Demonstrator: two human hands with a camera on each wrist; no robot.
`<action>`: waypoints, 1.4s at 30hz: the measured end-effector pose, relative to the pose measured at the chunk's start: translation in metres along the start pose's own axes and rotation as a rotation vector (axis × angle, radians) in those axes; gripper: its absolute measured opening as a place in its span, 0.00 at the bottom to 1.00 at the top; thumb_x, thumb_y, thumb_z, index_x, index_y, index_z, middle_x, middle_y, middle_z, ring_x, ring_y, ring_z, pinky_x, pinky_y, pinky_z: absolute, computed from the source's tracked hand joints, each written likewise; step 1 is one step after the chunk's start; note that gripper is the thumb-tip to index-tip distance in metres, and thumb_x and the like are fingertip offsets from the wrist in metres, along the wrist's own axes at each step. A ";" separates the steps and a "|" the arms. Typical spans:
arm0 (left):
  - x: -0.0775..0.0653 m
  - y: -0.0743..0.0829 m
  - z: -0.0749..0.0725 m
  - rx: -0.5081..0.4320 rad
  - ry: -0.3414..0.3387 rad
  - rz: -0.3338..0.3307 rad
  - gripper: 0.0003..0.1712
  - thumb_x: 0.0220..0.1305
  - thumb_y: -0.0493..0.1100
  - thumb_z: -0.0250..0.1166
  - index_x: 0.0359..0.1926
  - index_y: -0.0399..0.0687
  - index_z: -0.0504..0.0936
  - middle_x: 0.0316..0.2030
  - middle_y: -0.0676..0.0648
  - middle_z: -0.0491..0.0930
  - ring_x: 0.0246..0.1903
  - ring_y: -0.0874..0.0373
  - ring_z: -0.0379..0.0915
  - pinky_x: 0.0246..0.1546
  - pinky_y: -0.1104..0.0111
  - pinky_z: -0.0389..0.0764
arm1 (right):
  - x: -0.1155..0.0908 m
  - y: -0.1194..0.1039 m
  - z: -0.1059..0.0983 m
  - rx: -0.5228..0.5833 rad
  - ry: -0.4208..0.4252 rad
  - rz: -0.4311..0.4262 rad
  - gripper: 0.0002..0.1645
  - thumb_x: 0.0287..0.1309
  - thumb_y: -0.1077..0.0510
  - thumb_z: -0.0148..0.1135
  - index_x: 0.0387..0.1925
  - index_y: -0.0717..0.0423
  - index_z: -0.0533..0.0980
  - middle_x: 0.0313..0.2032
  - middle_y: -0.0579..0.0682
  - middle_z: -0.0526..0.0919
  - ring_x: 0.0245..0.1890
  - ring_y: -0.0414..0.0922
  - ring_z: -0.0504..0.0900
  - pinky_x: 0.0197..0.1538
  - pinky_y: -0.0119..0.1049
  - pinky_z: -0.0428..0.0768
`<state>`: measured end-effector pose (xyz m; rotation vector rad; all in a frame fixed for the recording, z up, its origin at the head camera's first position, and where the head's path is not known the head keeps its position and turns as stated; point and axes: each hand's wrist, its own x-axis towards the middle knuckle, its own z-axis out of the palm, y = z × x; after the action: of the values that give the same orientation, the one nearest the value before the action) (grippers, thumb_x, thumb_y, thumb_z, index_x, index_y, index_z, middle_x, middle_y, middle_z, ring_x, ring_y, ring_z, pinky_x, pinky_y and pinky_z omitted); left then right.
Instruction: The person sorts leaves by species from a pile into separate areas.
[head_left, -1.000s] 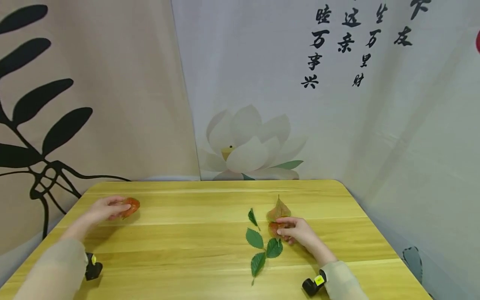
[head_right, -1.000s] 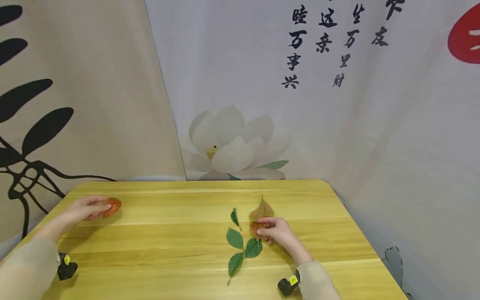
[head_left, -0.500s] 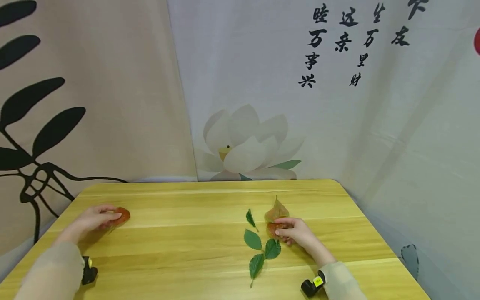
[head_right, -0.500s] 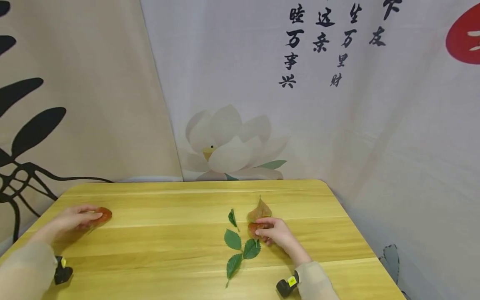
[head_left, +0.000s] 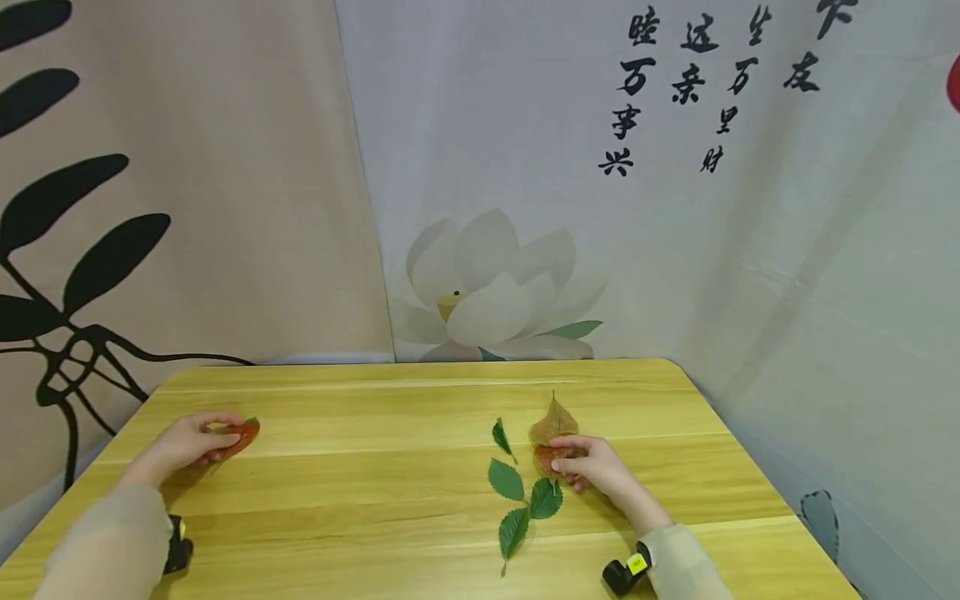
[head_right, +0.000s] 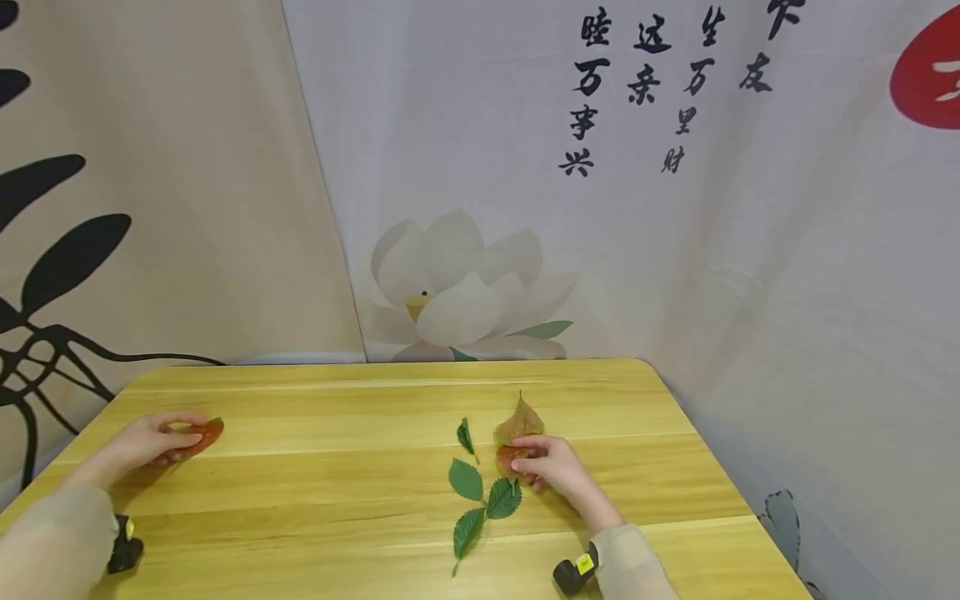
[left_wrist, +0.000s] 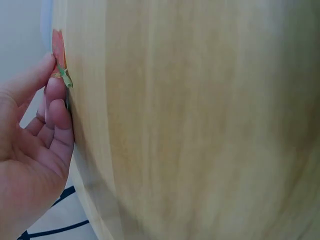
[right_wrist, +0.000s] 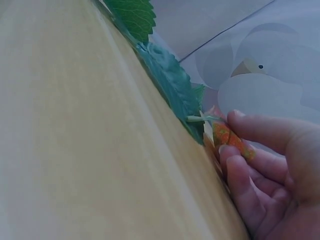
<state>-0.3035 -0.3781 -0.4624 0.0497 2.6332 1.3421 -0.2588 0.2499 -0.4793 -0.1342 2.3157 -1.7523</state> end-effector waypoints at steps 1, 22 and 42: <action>0.000 0.000 0.000 0.012 0.004 0.002 0.28 0.67 0.38 0.62 0.60 0.23 0.66 0.25 0.48 0.79 0.20 0.59 0.70 0.21 0.69 0.73 | 0.000 -0.001 0.000 0.001 -0.003 -0.003 0.29 0.58 0.60 0.68 0.59 0.66 0.73 0.32 0.53 0.79 0.23 0.43 0.75 0.24 0.33 0.75; -0.001 0.001 0.009 0.034 0.038 0.007 0.27 0.66 0.36 0.62 0.62 0.26 0.68 0.41 0.36 0.80 0.17 0.58 0.63 0.19 0.68 0.70 | -0.002 -0.013 -0.008 0.018 -0.025 0.021 0.31 0.59 0.64 0.65 0.62 0.70 0.69 0.23 0.49 0.79 0.18 0.39 0.71 0.21 0.30 0.72; -0.002 -0.001 0.009 0.010 0.061 0.001 0.27 0.64 0.37 0.64 0.61 0.27 0.71 0.44 0.31 0.79 0.14 0.61 0.58 0.19 0.68 0.67 | 0.026 -0.083 0.027 -0.055 0.007 -0.108 0.29 0.59 0.64 0.65 0.62 0.65 0.71 0.24 0.49 0.76 0.17 0.42 0.64 0.24 0.35 0.67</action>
<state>-0.2996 -0.3716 -0.4686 0.0119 2.6905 1.3518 -0.2834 0.1962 -0.4096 -0.2679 2.4042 -1.7404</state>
